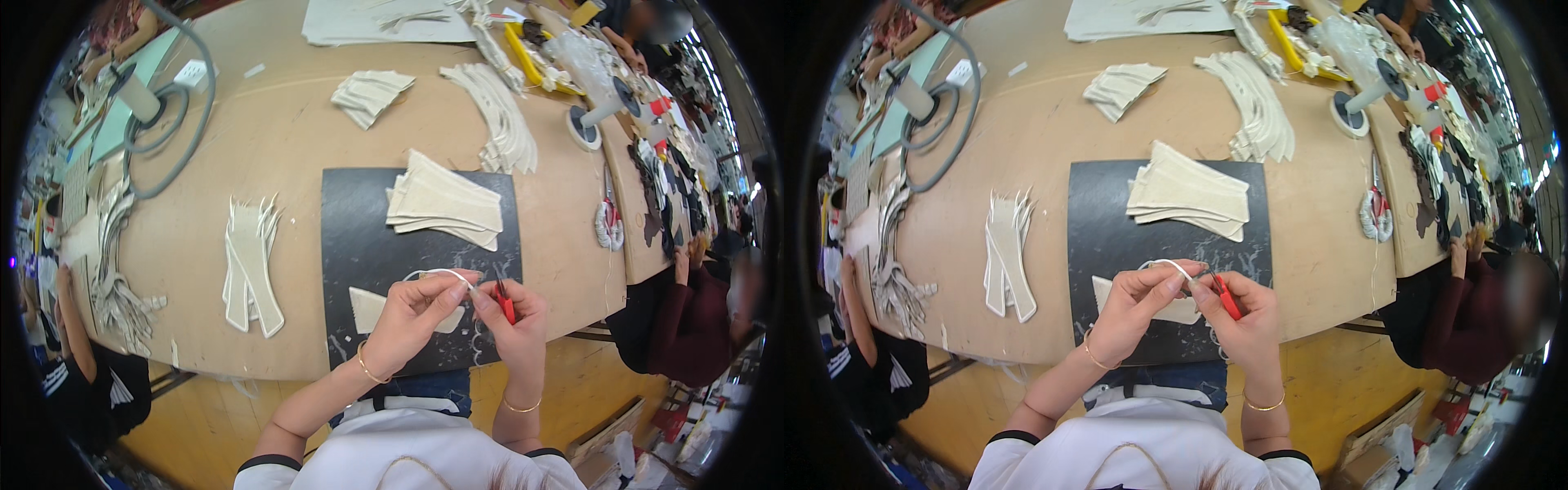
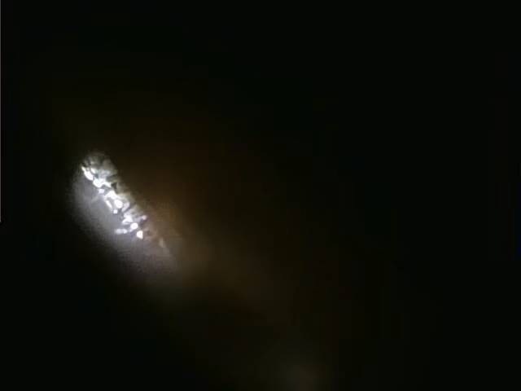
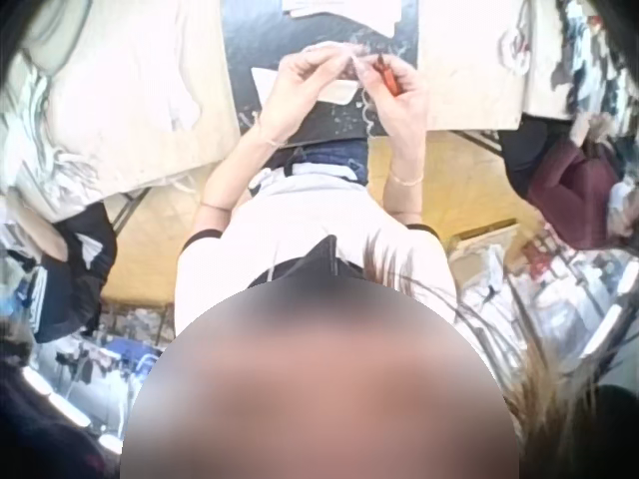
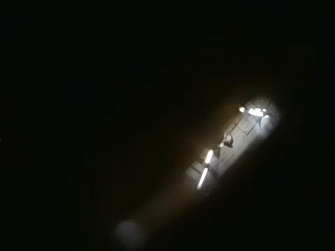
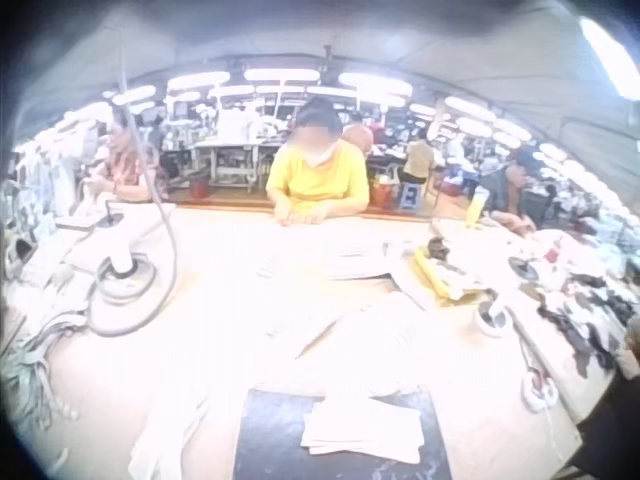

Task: The person uses a red seam ripper to trim loose threads from the edges of light-colored fabric pieces on a black cutting mat. The person handles each piece one at a time, removes threads, and places the finished pieces into a growing stack.

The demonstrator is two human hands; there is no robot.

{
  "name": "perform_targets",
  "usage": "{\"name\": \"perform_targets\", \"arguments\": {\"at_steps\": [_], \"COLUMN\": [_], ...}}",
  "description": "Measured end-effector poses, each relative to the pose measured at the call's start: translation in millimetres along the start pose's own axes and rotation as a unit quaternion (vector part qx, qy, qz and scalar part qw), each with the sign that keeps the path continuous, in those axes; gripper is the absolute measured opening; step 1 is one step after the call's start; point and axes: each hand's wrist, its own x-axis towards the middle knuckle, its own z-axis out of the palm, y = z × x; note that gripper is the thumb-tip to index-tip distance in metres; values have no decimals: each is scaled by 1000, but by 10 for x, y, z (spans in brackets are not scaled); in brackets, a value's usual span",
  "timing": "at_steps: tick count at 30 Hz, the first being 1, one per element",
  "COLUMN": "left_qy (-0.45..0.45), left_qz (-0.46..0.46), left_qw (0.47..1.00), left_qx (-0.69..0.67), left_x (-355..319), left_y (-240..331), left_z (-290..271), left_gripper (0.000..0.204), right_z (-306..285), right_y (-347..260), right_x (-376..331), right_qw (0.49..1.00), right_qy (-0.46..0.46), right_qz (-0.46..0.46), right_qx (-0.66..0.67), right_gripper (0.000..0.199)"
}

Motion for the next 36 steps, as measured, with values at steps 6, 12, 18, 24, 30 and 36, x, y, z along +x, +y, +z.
{"name": "perform_targets", "arguments": {"at_steps": [6,12,18,24,30,36], "left_qy": [-22,-102,-238,-270,-273,-247], "left_qz": [-35,14,7,35,42,-22], "left_qw": [998,970,885,851,843,878], "left_qx": [48,222,400,449,462,411], "left_x": [318,870,1471,1688,1785,1680], "left_y": [105,140,270,241,124,161], "left_z": [264,438,606,694,683,624], "left_gripper": [21,20,19,20,24,19], "right_z": [-266,-823,-1423,-1578,-1602,-1655], "right_y": [108,110,25,38,264,247], "right_x": [-48,201,590,835,994,969], "right_qw": [997,995,999,996,996,982], "right_qy": [47,92,-34,-82,-78,10], "right_qz": [-19,-23,10,29,-33,7], "right_qx": [62,9,0,30,-29,191], "right_gripper": [11,30,35,32,30,27]}}
